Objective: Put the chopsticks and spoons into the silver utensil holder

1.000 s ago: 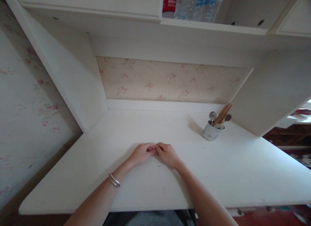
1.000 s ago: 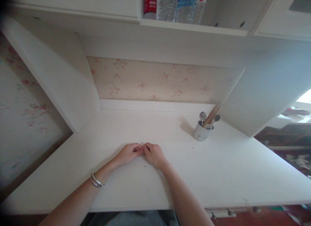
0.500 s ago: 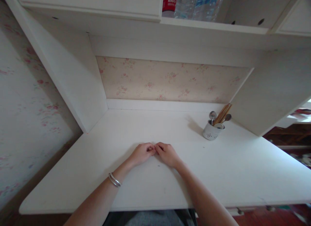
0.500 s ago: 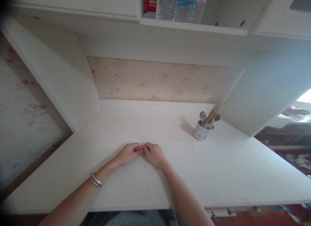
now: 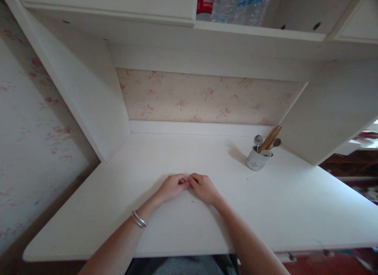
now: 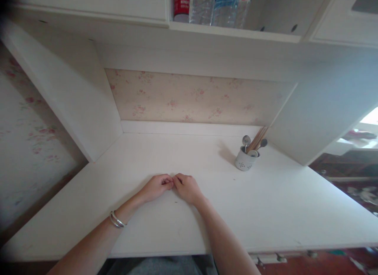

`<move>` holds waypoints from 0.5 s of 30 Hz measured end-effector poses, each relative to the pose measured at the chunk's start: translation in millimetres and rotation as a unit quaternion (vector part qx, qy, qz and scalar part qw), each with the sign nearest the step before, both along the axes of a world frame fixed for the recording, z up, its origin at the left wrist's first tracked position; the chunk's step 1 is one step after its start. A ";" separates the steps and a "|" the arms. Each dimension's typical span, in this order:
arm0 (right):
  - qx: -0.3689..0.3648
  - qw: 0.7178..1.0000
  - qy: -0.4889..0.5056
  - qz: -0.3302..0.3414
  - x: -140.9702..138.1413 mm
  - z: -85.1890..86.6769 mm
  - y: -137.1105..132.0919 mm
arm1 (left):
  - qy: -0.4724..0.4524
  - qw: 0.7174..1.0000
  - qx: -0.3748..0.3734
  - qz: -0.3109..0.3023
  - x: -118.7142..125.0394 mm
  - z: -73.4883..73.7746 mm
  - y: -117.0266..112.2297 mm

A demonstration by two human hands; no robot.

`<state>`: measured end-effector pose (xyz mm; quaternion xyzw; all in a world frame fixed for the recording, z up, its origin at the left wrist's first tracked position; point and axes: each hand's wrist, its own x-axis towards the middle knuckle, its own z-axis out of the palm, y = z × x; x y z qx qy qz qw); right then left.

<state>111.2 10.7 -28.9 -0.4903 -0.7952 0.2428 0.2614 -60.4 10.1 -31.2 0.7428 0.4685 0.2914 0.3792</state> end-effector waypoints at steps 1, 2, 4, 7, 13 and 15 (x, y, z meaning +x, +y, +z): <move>0.000 1.000 0.001 0.000 0.0 -0.1 0.0 | 0.000 1.000 -0.001 0.001 0.0 0.3 -0.2; 0.000 1.000 0.001 0.001 0.0 -0.2 0.1 | 0.001 1.000 0.000 0.002 -0.1 0.4 -0.4; 0.001 1.000 0.003 0.002 0.0 -0.3 0.3 | 0.002 1.000 0.000 0.002 -0.4 0.2 -0.6; 0.004 1.000 0.005 0.004 0.0 -0.3 0.7 | 0.003 1.000 0.001 0.003 -0.6 -0.4 -0.5; 0.000 1.000 -0.004 0.003 0.3 1.9 -0.9 | 0.007 1.000 0.004 0.000 -0.6 -0.4 -0.3; -0.001 1.000 -0.004 0.004 0.3 3.5 -1.8 | 0.008 1.000 0.006 -0.001 -0.7 -0.6 -0.2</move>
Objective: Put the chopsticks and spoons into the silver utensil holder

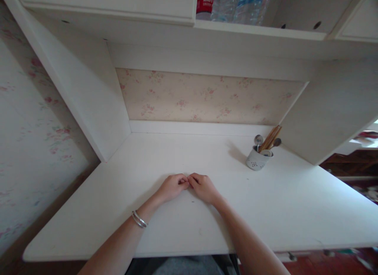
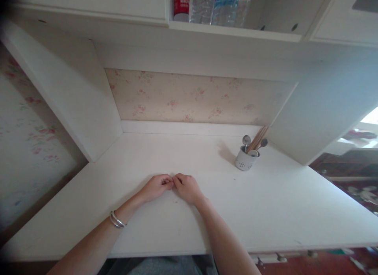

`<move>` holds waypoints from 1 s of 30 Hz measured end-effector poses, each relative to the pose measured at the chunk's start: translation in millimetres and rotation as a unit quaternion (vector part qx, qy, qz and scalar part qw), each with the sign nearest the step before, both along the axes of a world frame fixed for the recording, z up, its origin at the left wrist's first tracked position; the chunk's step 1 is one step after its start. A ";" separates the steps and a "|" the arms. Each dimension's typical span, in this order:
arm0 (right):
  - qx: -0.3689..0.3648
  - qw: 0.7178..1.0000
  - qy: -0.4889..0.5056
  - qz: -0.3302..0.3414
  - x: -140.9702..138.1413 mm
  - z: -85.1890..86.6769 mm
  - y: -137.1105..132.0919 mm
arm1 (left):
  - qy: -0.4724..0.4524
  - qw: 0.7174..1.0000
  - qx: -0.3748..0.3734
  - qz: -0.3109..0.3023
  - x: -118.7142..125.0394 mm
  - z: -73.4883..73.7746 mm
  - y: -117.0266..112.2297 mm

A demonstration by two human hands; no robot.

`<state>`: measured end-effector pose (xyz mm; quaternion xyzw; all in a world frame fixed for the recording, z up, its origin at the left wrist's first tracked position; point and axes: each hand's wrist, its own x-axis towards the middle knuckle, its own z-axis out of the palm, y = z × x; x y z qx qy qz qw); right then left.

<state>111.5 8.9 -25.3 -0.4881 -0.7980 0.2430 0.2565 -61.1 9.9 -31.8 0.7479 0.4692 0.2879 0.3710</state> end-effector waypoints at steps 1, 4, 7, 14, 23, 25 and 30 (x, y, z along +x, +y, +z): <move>-0.001 1.000 0.000 -0.001 0.0 0.8 -0.4 | 0.001 1.000 0.000 0.001 0.0 -0.1 0.0; -0.005 1.000 -0.001 -0.006 -0.1 2.2 -0.8 | 0.000 1.000 -0.003 0.005 0.2 0.1 -0.2; -0.005 1.000 0.000 -0.004 -0.1 2.1 -0.6 | -0.002 1.000 -0.005 0.006 0.5 1.0 -0.7; -0.002 1.000 0.007 -0.001 -0.3 1.7 -0.2 | -0.008 1.000 -0.008 0.003 0.9 1.0 -0.1; -0.007 1.000 0.003 -0.001 -0.2 1.6 0.1 | -0.007 1.000 -0.013 -0.001 -0.1 0.7 -0.7; -0.007 1.000 0.003 -0.002 -0.4 1.9 -0.3 | -0.009 1.000 -0.014 -0.003 -0.2 1.0 -0.7; -0.010 1.000 -0.001 -0.005 -0.7 2.6 -0.8 | 0.002 1.000 -0.008 0.002 0.2 1.4 -0.4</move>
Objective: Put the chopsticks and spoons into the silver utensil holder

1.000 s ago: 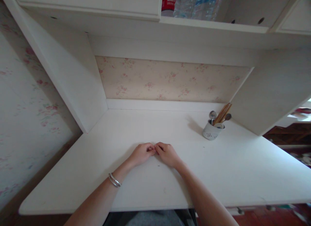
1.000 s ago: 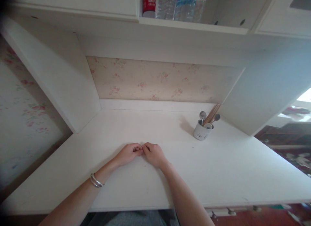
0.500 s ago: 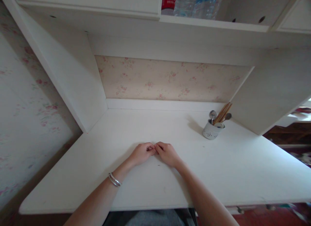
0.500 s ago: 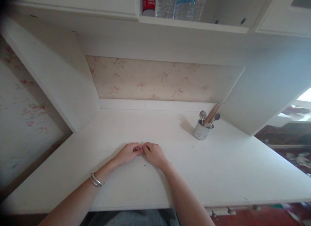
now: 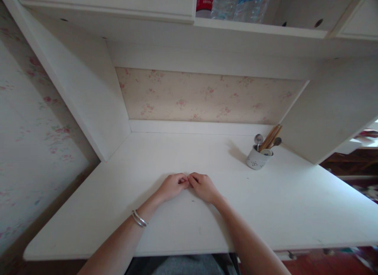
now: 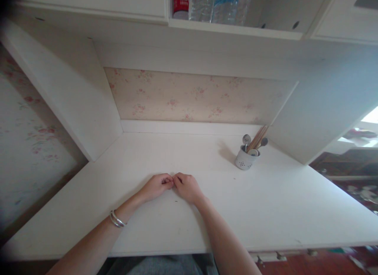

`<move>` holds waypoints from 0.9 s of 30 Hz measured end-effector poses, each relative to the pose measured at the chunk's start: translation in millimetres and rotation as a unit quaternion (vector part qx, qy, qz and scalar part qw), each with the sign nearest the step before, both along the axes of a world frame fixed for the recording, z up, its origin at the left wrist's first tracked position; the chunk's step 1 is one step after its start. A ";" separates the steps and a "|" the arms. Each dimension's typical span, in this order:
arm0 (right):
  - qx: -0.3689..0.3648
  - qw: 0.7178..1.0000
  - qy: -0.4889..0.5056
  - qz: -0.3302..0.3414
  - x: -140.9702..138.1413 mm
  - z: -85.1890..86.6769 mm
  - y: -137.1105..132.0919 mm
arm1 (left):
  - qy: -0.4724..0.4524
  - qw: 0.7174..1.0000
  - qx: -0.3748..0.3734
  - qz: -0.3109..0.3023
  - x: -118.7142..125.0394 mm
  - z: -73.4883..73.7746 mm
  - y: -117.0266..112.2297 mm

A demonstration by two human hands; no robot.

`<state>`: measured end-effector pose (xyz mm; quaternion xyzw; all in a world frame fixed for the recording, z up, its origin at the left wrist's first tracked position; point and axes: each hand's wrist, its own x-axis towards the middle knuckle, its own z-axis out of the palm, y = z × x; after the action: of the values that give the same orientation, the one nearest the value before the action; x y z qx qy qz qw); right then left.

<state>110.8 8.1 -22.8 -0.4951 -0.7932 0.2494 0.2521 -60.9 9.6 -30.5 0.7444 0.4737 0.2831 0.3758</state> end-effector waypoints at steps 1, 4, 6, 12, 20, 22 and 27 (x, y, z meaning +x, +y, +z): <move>0.001 1.000 -0.001 0.001 0.0 0.1 0.0 | 0.002 1.000 0.000 0.001 0.2 0.1 0.0; 0.002 1.000 -0.004 0.000 0.3 0.3 -0.1 | 0.007 1.000 0.000 0.002 0.4 0.4 0.0; 0.002 1.000 -0.006 -0.001 0.4 0.1 0.0 | 0.006 1.000 0.002 0.002 0.4 0.3 -0.1; 0.005 1.000 -0.007 0.000 0.1 -1.3 1.2 | 0.006 1.000 0.007 0.002 0.8 0.8 -0.8; 0.006 1.000 0.001 0.002 0.0 -0.9 -1.9 | -0.008 1.000 0.001 -0.001 0.6 1.0 -0.8; 0.001 1.000 0.017 0.005 -1.0 -2.0 -0.2 | -0.009 1.000 0.000 0.001 0.3 -1.2 -0.4; -0.019 0.987 0.123 -0.102 19.6 1.1 21.7 | -0.016 1.000 -0.018 0.008 0.3 -6.1 0.9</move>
<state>130.4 29.8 -21.7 -0.5440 -0.6963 0.2966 0.3621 -60.5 10.5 -36.5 0.7291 0.4788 0.2895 0.3942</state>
